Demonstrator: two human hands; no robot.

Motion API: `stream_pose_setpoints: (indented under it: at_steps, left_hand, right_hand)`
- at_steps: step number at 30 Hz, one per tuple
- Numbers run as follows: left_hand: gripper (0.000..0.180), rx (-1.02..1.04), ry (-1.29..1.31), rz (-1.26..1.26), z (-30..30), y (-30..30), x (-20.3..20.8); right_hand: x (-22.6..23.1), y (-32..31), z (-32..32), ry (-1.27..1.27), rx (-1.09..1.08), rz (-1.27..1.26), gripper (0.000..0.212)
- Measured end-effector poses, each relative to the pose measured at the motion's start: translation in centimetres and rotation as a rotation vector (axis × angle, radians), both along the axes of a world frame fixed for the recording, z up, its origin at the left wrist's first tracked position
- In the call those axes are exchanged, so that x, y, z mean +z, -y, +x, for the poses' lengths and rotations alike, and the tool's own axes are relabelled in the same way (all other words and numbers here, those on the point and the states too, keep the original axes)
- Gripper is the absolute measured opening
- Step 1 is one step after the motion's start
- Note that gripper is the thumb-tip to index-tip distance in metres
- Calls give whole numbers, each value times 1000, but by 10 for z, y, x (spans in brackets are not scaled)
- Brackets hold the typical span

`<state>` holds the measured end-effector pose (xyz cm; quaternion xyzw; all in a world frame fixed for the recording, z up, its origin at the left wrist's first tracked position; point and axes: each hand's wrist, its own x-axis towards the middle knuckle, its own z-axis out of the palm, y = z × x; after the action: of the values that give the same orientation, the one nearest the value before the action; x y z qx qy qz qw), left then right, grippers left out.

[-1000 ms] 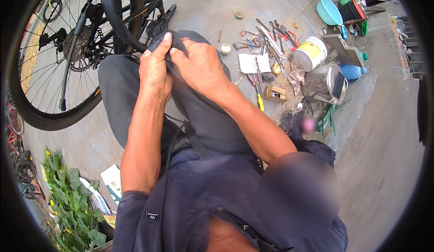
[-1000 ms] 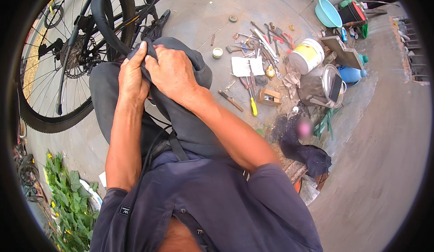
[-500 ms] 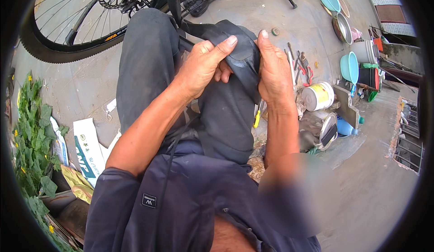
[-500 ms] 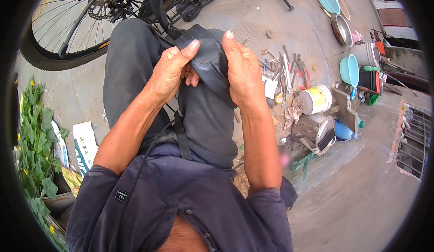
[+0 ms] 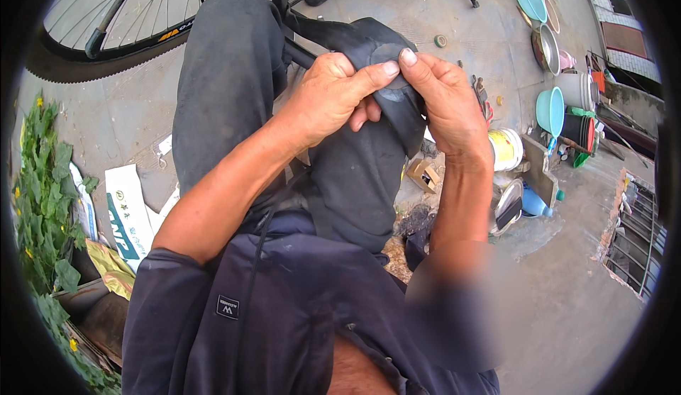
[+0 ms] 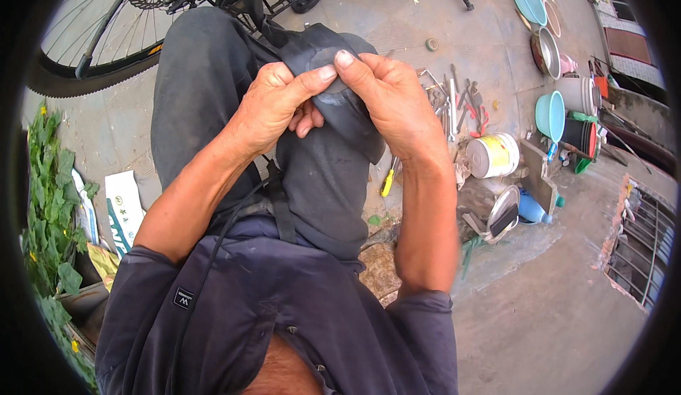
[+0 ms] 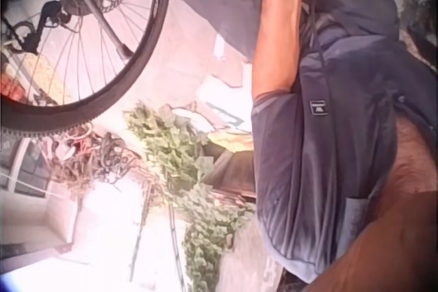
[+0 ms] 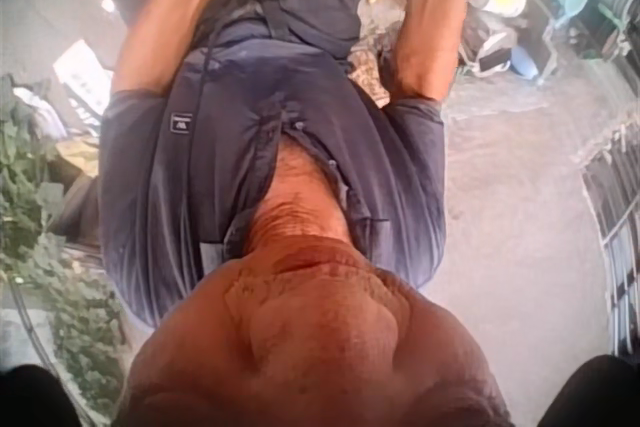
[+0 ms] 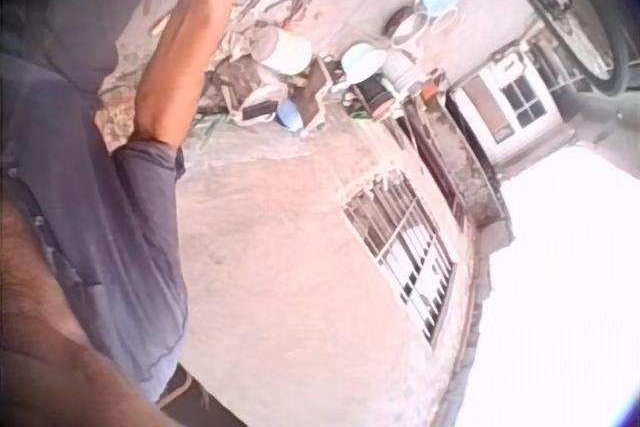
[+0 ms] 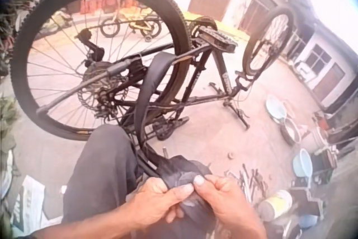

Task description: The person applies a circular patch to a bicycle inner tube, presses it firmly, and uses a metal tool to smooth and secure the patch edges. The person repeatedly inspects the patched area and continues to press and smooth the patch with both hands.

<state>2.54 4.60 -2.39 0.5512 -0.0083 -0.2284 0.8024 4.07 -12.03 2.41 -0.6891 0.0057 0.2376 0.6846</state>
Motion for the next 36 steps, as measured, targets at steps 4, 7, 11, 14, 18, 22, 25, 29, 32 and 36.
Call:
stream_pose_setpoints:
  at_steps: [4, 7, 11, 14, 18, 22, 25, 29, 32, 36]
  left_hand:
    - [46, 1, -4, -57, 2, 1, -2]
    - [49, -30, 27, -52, 8, -3, -7]
    - [52, 1, 38, -81, 12, 1, -8]
    - [50, 57, 31, -124, 13, 5, -10]
    - [41, 64, 6, -129, 14, 5, -8]
    - [38, 175, -95, -187, 3, 8, 1]
    - [37, 90, -164, -109, -18, 5, 8]
    - [31, 83, -143, 103, -24, 1, 2]
    - [27, 62, -124, 158, -25, 4, -3]
    - [22, 44, -130, 140, -27, 6, 2]
  right_hand:
    - [5, 23, 3, -28, 92, -205, 34]
    - [9, 39, 3, -25, 150, -336, 35]
    - [1, 50, -17, 58, 89, -400, 41]
    - [1, 62, -27, 160, 90, -579, 42]
    - [-7, 68, -50, 422, 3, -716, 32]
    - [9, 40, -72, 807, -63, -878, 21]
    - [-5, 29, -79, 850, -156, -913, 20]
    - [-4, 25, -80, 871, 31, -874, 18]
    - [-4, 26, -71, 460, -194, -584, 22]
    - [-4, 26, -42, 120, -248, -538, 34]
